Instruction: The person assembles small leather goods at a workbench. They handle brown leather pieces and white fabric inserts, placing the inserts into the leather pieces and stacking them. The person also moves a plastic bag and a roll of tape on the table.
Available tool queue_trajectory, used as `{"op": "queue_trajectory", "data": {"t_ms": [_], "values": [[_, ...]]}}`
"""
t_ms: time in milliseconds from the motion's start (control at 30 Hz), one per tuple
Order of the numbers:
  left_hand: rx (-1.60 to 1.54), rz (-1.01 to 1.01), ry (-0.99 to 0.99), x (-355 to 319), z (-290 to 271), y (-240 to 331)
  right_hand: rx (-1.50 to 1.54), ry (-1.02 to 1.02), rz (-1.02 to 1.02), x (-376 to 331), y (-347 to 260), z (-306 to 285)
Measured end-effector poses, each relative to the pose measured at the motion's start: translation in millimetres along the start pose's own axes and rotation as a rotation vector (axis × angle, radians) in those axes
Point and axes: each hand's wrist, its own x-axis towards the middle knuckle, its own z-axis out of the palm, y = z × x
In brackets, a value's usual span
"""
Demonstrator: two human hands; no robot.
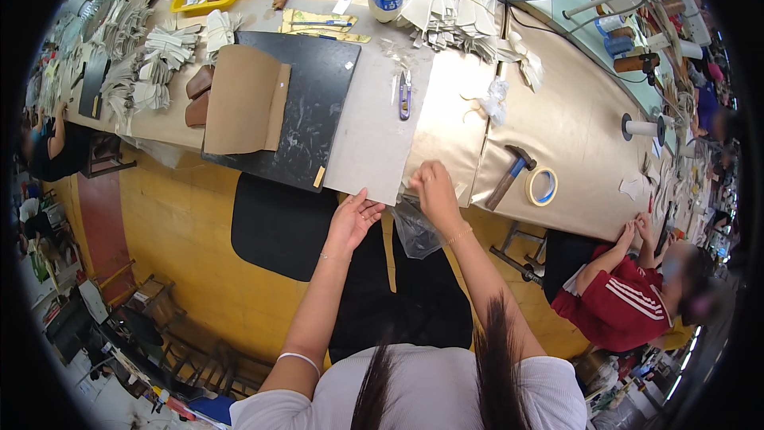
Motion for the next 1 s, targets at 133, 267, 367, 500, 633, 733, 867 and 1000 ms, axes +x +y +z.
{"op": "queue_trajectory", "data": {"t_ms": [133, 267, 367, 500, 633, 733, 867, 1000], "values": [[0.13, 0.028, 0.004, 9, -16, -5, 0.085, -0.075, -0.296, -27, -27, -14], [0.29, 0.027, -0.007, 8, -23, -16, 0.115, -0.155, -0.386, -42, -53, -15], [0.543, 0.092, -0.041, -2, -24, -28, 0.11, -0.19, -0.403, -47, -60, -14], [0.935, 0.361, -0.207, -14, -37, -49, 0.149, -0.135, -0.333, -46, -62, -12], [1.25, 0.615, -0.161, -31, -21, -46, 0.147, -0.166, -0.223, -43, -60, -19], [1.182, 0.638, -0.139, -29, -16, -40, 0.195, -0.122, -0.272, -35, -64, -39], [0.998, 0.642, -0.136, -36, -18, -31, 0.168, 0.09, 0.215, -48, -25, -59], [0.868, 0.54, -0.047, -44, -31, -16, 0.389, -0.158, 0.618, -58, 30, -41]]}}
